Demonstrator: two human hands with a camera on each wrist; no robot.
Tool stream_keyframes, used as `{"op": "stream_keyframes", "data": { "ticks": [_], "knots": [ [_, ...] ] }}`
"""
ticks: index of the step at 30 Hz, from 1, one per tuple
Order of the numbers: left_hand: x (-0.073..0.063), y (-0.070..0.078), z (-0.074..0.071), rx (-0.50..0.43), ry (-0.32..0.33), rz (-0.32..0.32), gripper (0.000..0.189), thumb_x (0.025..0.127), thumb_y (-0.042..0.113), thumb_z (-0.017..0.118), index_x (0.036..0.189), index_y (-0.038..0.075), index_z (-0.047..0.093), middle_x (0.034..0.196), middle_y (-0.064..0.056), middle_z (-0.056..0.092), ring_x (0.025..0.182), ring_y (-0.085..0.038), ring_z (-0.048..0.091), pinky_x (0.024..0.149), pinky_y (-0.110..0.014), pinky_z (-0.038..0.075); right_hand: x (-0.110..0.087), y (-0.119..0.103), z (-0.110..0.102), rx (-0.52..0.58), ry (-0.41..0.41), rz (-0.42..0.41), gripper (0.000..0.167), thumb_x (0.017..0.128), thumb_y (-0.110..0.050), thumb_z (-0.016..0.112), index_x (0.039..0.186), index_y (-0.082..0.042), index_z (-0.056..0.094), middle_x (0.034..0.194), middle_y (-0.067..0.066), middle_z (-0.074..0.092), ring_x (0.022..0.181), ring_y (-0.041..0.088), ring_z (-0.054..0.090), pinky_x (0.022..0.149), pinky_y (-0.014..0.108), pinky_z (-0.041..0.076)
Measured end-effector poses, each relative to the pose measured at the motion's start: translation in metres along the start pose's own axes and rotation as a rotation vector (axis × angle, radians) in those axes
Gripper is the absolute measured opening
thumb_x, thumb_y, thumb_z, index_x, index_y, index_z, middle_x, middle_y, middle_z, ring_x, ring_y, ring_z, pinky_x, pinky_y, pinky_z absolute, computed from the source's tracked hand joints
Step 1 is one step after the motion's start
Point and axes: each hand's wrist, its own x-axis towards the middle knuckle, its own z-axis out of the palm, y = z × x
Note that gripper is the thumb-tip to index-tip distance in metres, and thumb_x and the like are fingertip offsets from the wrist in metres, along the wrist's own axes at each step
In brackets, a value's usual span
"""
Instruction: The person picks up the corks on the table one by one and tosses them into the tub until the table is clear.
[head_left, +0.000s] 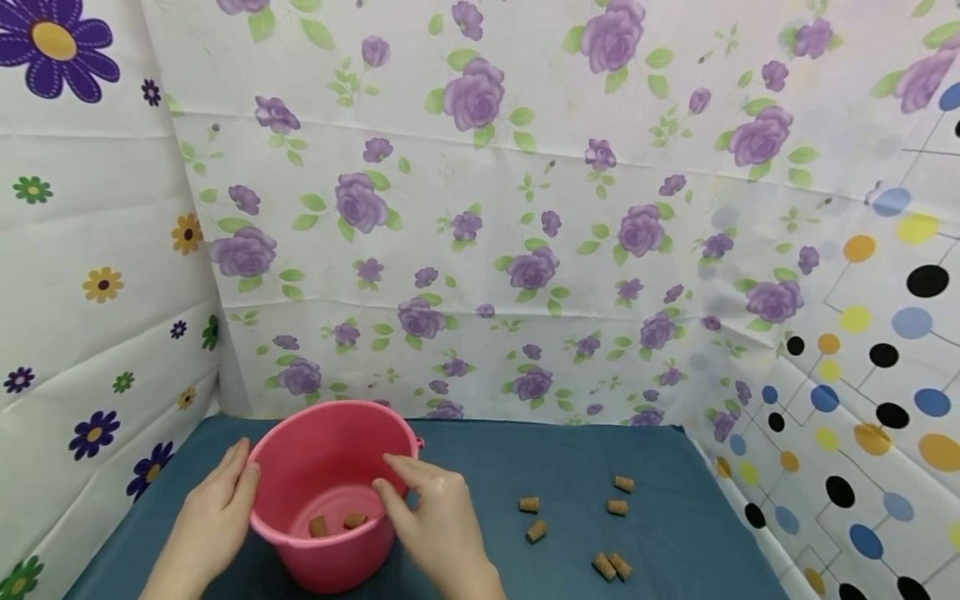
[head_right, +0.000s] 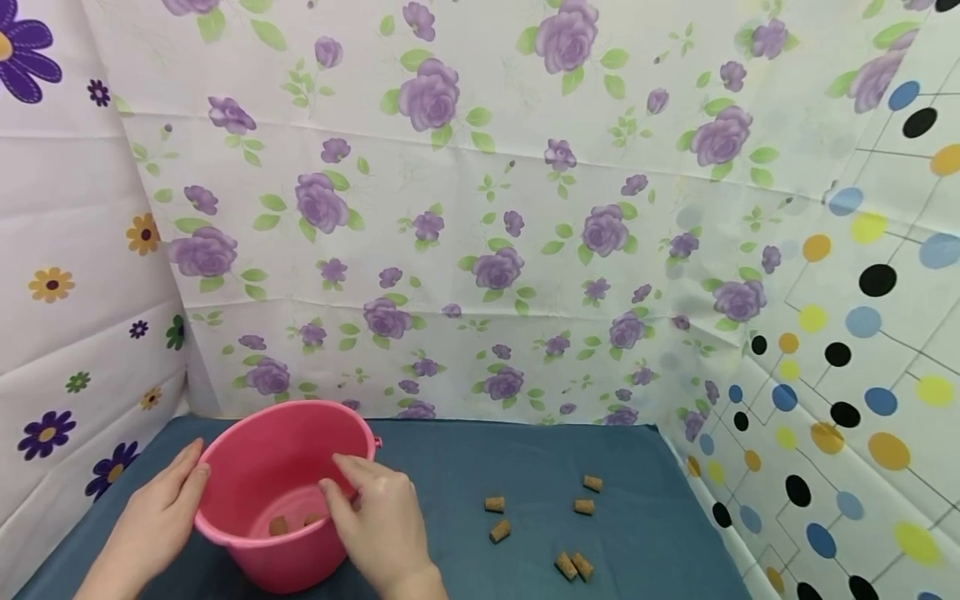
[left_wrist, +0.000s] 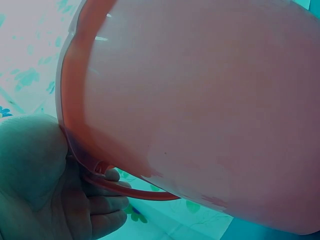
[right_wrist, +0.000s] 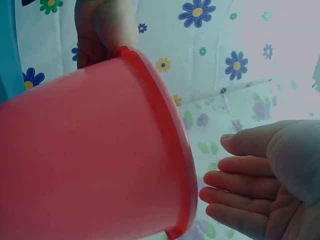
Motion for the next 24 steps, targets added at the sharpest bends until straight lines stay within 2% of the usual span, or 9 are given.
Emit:
{"op": "stream_keyframes", "data": {
  "ticks": [2,3,6,9,11,13,16,22,24],
  "knots": [
    [0.000,0.000,0.000,0.003,0.005,0.001,0.075,0.118,0.045,0.022,0.162,-0.016,0.016,0.166,-0.042,0.014,0.153,-0.062,0.017,0.116,-0.079,0.024,0.000,0.001,-0.003,-0.017,0.003,-0.010,0.030,0.104,-0.027,0.075,0.128,-0.010,0.080,0.125,0.004,0.078,0.088,0.001,0.073,0.051,0.011,0.047],
    [0.000,0.000,0.000,0.003,0.005,-0.001,0.075,0.118,0.045,0.021,0.162,-0.016,0.016,0.166,-0.042,0.014,0.153,-0.062,0.016,0.116,-0.079,0.024,0.000,0.001,-0.005,-0.028,0.006,-0.014,0.031,0.104,-0.028,0.075,0.128,-0.010,0.080,0.125,0.004,0.078,0.090,0.001,0.074,0.050,0.010,0.046],
    [0.000,0.000,0.000,0.000,0.006,-0.002,0.075,0.118,0.044,0.021,0.162,-0.016,0.015,0.166,-0.042,0.014,0.153,-0.062,0.016,0.116,-0.079,0.024,-0.001,0.004,-0.011,-0.054,0.013,-0.011,0.032,0.105,-0.030,0.074,0.129,-0.010,0.079,0.126,0.006,0.077,0.065,-0.005,0.064,0.046,0.010,0.040],
    [0.000,0.001,0.001,-0.002,-0.001,-0.010,0.074,0.118,0.044,0.021,0.162,-0.015,0.014,0.167,-0.042,0.013,0.153,-0.062,0.015,0.116,-0.079,0.023,-0.003,0.007,-0.018,-0.075,0.018,0.002,0.031,0.104,-0.029,0.075,0.128,-0.010,0.080,0.125,0.006,0.078,0.066,-0.003,0.067,0.048,0.010,0.043],
    [-0.001,0.002,0.001,-0.002,-0.004,-0.017,0.075,0.118,0.044,0.020,0.162,-0.015,0.014,0.167,-0.041,0.012,0.154,-0.062,0.015,0.116,-0.079,0.023,-0.004,0.010,-0.022,-0.089,0.019,0.007,0.031,0.103,-0.027,0.076,0.128,-0.010,0.080,0.124,0.006,0.078,0.087,0.005,0.077,0.061,0.011,0.054],
    [-0.001,0.002,0.000,-0.002,-0.010,-0.024,0.075,0.118,0.045,0.020,0.163,-0.015,0.013,0.167,-0.041,0.011,0.154,-0.061,0.014,0.116,-0.079,0.023,-0.006,0.014,-0.027,-0.103,0.018,0.013,0.030,0.102,-0.025,0.077,0.128,-0.010,0.080,0.124,0.006,0.078,0.114,0.017,0.075,0.075,0.017,0.061],
    [-0.001,0.001,-0.001,0.003,-0.011,-0.023,0.075,0.118,0.045,0.019,0.162,-0.015,0.013,0.167,-0.041,0.012,0.153,-0.062,0.014,0.116,-0.080,0.023,-0.009,0.020,-0.035,-0.124,0.012,0.038,0.030,0.103,-0.025,0.076,0.129,-0.010,0.079,0.125,0.006,0.078,0.115,0.018,0.074,0.084,0.025,0.063],
    [0.000,0.001,0.000,0.004,-0.003,-0.007,0.074,0.118,0.043,0.020,0.162,-0.016,0.014,0.166,-0.042,0.013,0.152,-0.063,0.016,0.115,-0.080,0.024,-0.018,0.033,-0.051,-0.158,0.007,0.094,0.033,0.105,-0.033,0.073,0.129,-0.012,0.079,0.124,0.007,0.078,0.111,0.019,0.076,0.079,0.030,0.065],
    [0.000,0.000,0.001,0.003,-0.013,-0.013,0.074,0.118,0.043,0.020,0.162,-0.016,0.012,0.166,-0.043,0.012,0.152,-0.063,0.015,0.115,-0.080,0.023,-0.021,0.038,-0.056,-0.180,0.001,0.106,0.033,0.105,-0.034,0.073,0.129,-0.013,0.079,0.124,0.006,0.078,0.112,0.019,0.076,0.082,0.031,0.066]
  ]
}}
